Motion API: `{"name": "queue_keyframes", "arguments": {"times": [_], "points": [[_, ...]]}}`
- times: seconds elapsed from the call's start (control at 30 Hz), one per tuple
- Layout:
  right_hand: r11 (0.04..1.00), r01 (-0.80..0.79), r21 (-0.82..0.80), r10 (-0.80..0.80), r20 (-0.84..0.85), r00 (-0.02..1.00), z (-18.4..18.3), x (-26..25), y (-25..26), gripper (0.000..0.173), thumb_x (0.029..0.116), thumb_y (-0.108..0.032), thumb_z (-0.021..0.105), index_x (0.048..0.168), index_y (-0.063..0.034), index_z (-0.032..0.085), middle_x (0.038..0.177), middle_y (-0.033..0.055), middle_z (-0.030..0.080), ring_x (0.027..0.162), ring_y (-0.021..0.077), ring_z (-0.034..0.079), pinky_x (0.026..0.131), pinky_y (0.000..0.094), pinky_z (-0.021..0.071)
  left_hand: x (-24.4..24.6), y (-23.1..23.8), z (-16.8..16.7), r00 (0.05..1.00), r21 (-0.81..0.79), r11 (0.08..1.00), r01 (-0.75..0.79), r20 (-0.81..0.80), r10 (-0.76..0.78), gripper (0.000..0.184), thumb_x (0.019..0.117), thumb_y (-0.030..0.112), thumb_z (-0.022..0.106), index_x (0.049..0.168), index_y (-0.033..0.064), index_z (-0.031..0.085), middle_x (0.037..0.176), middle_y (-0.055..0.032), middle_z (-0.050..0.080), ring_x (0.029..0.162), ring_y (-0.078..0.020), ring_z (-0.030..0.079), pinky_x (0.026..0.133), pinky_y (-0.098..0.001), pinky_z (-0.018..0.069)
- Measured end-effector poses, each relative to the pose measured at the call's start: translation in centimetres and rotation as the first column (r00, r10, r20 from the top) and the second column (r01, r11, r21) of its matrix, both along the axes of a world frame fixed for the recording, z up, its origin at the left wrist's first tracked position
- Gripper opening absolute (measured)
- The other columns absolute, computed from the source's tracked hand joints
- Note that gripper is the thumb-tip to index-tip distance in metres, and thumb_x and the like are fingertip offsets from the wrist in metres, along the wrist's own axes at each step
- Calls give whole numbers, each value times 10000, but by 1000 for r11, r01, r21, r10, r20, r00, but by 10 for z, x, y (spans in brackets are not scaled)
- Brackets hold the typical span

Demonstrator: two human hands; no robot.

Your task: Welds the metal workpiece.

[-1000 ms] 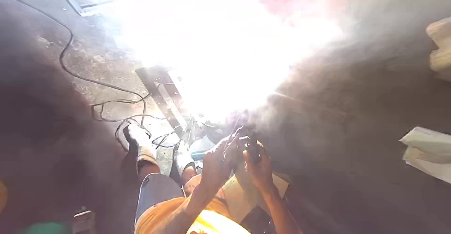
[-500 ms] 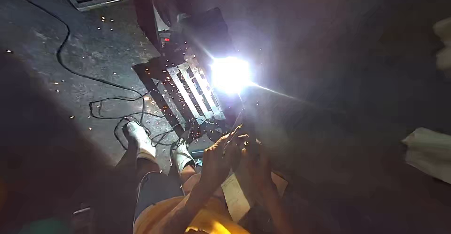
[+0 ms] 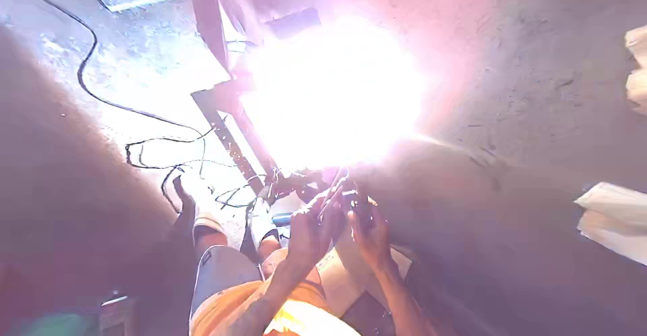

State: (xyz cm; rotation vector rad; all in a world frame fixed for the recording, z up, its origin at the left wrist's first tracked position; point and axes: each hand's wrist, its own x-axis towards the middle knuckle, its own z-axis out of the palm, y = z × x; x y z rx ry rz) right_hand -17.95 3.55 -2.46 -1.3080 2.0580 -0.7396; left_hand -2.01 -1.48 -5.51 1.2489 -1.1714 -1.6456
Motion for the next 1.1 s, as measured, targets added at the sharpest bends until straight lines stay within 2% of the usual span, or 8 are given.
{"name": "queue_keyframes", "arguments": {"times": [0.27, 0.4, 0.53, 0.67, 0.77, 0.93, 1.0, 1.1], "points": [[999, -34, -39, 34, 0, 999, -2, -4, 2, 474, 963, -213, 674, 1325, 74, 572, 892, 65, 709, 584, 81, 634, 531, 285, 588, -2, 1, -1, 1000, -1, 1000, 6, -30, -6, 311, 1038, 220, 569, 1282, 67, 686, 985, 8, 763, 806, -47, 709, 738, -259, 605], [1000, -25, 2, 25, -49, 998, 0, -2, 1, 451, 953, -231, 679, 1286, 66, 611, 932, 73, 722, 666, 67, 664, 620, 280, 606, -1, 1, 0, 998, -30, 999, 19, 68, -17, 303, 1029, 242, 569, 1233, 73, 715, 988, -13, 765, 830, -73, 714, 764, -304, 602], [998, 16, 58, -13, -45, 999, 1, 1, -2, 422, 943, -234, 693, 1255, 42, 622, 870, 54, 708, 617, 77, 648, 577, 292, 595, -1, 1, -3, 995, -1, 1000, 12, 95, -11, 282, 1027, 260, 587, 1193, 87, 736, 915, -8, 757, 751, -73, 700, 697, -309, 599], [999, -30, 10, 31, -63, 998, -5, -2, 0, 497, 950, -213, 692, 1335, 80, 579, 953, 91, 724, 661, 78, 664, 607, 283, 601, -4, 0, -9, 999, -12, 1000, 17, 37, -17, 306, 1035, 235, 571, 1264, 78, 700, 1002, 1, 764, 833, -60, 715, 769, -284, 607], [998, -51, -24, 50, -49, 998, -10, -5, 0, 485, 955, -210, 686, 1321, 89, 577, 948, 79, 716, 661, 61, 652, 603, 261, 593, -5, 0, -14, 999, -20, 1000, 18, 41, -17, 315, 1033, 232, 570, 1277, 77, 694, 993, 1, 766, 817, -59, 710, 754, -278, 597], [998, -23, 55, 24, -35, 999, -11, -4, -8, 483, 952, -212, 682, 1324, 77, 577, 883, 95, 710, 624, 119, 656, 580, 335, 598, -5, -7, -11, 986, 2, 999, 43, 159, -42, 311, 1035, 273, 572, 1227, 80, 723, 973, -45, 759, 811, -125, 715, 765, -356, 599], [997, -2, 83, 3, -11, 1000, -12, -3, -9, 464, 956, -200, 674, 1324, 65, 577, 873, 91, 705, 616, 127, 651, 568, 343, 593, -2, -10, -7, 970, 52, 994, 96, 219, -105, 301, 1032, 261, 577, 1185, 53, 731, 999, -102, 753, 893, -208, 722, 840, -447, 580], [995, 16, 94, -16, -5, 1000, -12, -2, -10, 462, 960, -192, 667, 1336, 62, 578, 892, 92, 708, 627, 128, 650, 566, 340, 590, -3, -11, -7, 974, 87, 993, 76, 207, -92, 291, 1030, 283, 594, 1189, 85, 736, 1010, -59, 757, 903, -155, 721, 852, -403, 589]]}}
